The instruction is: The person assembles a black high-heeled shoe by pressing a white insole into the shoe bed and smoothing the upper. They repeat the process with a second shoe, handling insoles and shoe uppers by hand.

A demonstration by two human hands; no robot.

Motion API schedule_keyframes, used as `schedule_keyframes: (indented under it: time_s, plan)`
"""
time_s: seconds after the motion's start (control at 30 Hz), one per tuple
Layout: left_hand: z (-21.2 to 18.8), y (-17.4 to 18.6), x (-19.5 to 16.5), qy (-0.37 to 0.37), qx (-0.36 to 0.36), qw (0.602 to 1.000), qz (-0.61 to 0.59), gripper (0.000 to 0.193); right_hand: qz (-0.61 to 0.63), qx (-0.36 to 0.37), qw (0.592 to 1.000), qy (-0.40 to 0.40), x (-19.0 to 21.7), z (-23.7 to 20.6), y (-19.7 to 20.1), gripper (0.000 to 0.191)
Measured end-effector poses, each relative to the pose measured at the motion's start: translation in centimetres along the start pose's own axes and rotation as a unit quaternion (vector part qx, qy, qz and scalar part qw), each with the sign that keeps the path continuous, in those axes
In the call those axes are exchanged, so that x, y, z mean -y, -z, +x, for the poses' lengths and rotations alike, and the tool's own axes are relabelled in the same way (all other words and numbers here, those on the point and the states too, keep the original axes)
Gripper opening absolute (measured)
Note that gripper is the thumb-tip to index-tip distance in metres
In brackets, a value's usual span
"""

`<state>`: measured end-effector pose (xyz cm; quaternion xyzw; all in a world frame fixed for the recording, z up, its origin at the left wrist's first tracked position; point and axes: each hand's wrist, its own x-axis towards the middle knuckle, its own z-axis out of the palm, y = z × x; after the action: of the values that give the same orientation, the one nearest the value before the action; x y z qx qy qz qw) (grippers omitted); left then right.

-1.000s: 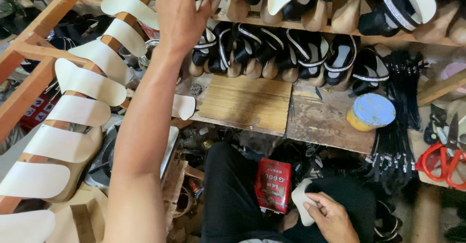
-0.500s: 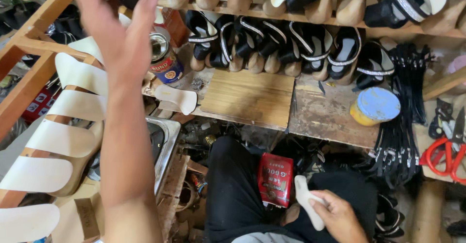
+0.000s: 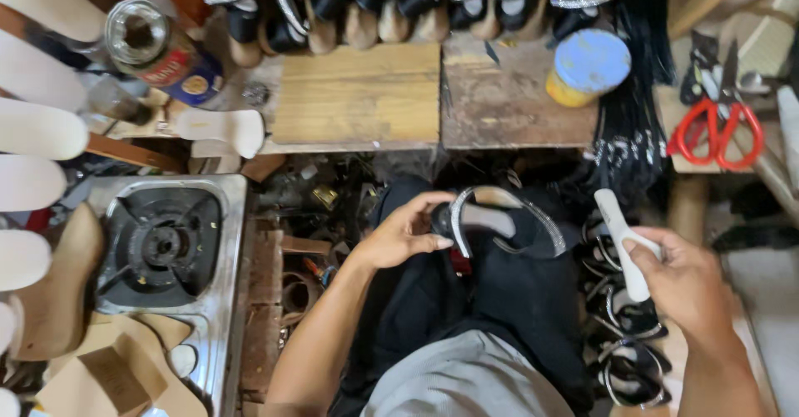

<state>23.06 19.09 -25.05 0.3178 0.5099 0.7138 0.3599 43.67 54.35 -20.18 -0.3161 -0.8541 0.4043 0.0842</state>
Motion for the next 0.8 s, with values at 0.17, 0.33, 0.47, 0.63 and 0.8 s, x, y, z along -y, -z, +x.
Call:
schedule_keyframes:
  time_s: [0.17,0.33,0.47,0.63,0.8]
  plan:
    - [-0.5,1.4,2.5,0.075,-0.009,0.938,0.338,0.073,-0.037,-0.001,0.999,-0.032,-2.4,-1.8,-0.5,0.033]
    - [-2.0,1.1,2.9,-0.065,-0.085,0.958,0.266,0.067,0.006,-0.007,0.999,-0.033,-1.0,-2.6,-1.1,0.029]
    - [-3.8,-3.2,1.5,0.007,-0.228,0.96,0.161,0.029,0.081,0.059,0.989,0.106,0.9,-4.3,-0.4,0.025]
    - [-5.1,-7.8,0.1,0.03,-0.046,0.961,-0.27,0.054,0.238,0.309,0.909,0.145,3.7,-6.1,-3.0,0.025]
    - [-5.8,-8.0,1.8,0.081,-0.108,0.961,-0.241,0.048,0.075,0.313,0.947,-0.008,5.6,-5.3,-7.3,0.028]
